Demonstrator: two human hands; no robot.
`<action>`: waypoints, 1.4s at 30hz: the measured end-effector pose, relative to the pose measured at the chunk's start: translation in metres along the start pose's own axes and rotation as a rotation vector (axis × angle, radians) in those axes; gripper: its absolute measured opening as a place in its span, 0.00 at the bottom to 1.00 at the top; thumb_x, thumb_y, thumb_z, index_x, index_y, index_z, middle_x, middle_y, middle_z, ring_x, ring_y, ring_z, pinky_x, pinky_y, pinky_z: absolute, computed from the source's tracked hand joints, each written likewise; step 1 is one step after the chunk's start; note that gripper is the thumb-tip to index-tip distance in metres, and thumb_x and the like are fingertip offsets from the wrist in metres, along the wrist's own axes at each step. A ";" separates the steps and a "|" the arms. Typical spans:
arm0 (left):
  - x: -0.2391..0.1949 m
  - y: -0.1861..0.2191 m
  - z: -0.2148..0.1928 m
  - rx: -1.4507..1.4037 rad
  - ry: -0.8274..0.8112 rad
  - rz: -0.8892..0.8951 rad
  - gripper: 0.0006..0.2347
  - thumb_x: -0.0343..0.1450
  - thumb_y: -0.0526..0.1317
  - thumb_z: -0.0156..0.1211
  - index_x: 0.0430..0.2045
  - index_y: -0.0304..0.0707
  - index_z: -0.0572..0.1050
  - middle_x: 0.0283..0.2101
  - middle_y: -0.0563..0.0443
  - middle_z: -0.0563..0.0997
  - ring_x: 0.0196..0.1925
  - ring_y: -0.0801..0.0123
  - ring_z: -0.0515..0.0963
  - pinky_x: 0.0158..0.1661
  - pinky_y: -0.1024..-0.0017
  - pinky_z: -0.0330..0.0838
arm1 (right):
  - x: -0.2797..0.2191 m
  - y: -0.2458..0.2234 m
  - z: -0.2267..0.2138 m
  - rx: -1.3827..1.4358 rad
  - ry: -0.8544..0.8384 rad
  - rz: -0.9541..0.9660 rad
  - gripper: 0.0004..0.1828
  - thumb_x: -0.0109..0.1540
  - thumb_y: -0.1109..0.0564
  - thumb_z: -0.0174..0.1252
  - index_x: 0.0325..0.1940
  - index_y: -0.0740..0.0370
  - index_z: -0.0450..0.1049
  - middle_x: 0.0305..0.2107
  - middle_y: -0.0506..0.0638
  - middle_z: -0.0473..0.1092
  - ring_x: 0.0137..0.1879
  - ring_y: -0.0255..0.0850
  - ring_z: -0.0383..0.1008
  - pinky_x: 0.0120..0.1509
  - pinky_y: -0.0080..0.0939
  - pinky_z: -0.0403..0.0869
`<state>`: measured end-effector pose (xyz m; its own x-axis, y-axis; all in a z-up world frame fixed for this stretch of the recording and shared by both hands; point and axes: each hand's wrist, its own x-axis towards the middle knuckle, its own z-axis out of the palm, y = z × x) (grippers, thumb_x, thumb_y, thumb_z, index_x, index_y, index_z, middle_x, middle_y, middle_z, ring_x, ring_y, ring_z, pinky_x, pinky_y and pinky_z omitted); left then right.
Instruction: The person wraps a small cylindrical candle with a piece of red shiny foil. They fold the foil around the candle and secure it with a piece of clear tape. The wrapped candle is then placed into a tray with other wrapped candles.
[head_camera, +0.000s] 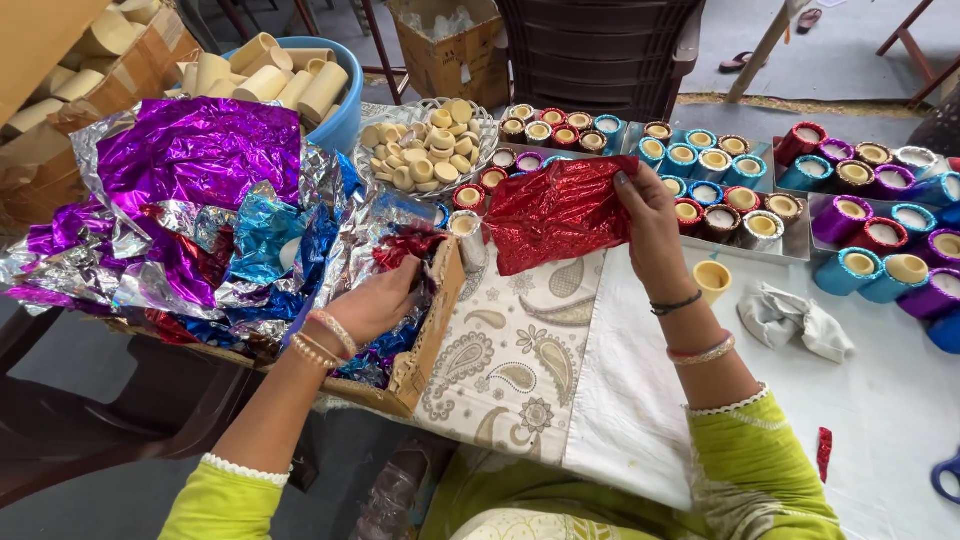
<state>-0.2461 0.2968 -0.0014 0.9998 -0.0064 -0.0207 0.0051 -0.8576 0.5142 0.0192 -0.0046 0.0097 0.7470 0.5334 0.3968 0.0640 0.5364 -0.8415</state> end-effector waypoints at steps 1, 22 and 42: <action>0.002 -0.012 0.008 -0.001 -0.001 -0.002 0.17 0.73 0.38 0.53 0.57 0.36 0.64 0.52 0.37 0.77 0.57 0.45 0.78 0.57 0.56 0.72 | 0.000 -0.002 0.000 0.001 0.000 0.002 0.11 0.74 0.59 0.50 0.59 0.63 0.72 0.46 0.46 0.75 0.50 0.30 0.76 0.57 0.32 0.76; 0.000 -0.042 0.016 0.123 -0.274 0.101 0.23 0.68 0.32 0.55 0.60 0.24 0.65 0.61 0.32 0.69 0.63 0.43 0.70 0.62 0.59 0.65 | 0.000 -0.018 0.000 -0.068 -0.038 -0.039 0.09 0.74 0.60 0.52 0.56 0.65 0.73 0.45 0.45 0.75 0.49 0.28 0.73 0.56 0.30 0.73; 0.033 -0.093 0.025 0.274 0.186 -0.033 0.37 0.69 0.47 0.67 0.67 0.25 0.53 0.66 0.26 0.61 0.68 0.39 0.63 0.64 0.53 0.60 | 0.002 -0.021 -0.007 -0.089 -0.024 -0.050 0.08 0.74 0.60 0.51 0.55 0.65 0.73 0.43 0.45 0.75 0.47 0.29 0.74 0.54 0.30 0.74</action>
<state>-0.2143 0.3635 -0.0711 0.9859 0.0963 0.1368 0.0571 -0.9623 0.2658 0.0241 -0.0194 0.0254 0.7255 0.5236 0.4467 0.1601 0.5028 -0.8494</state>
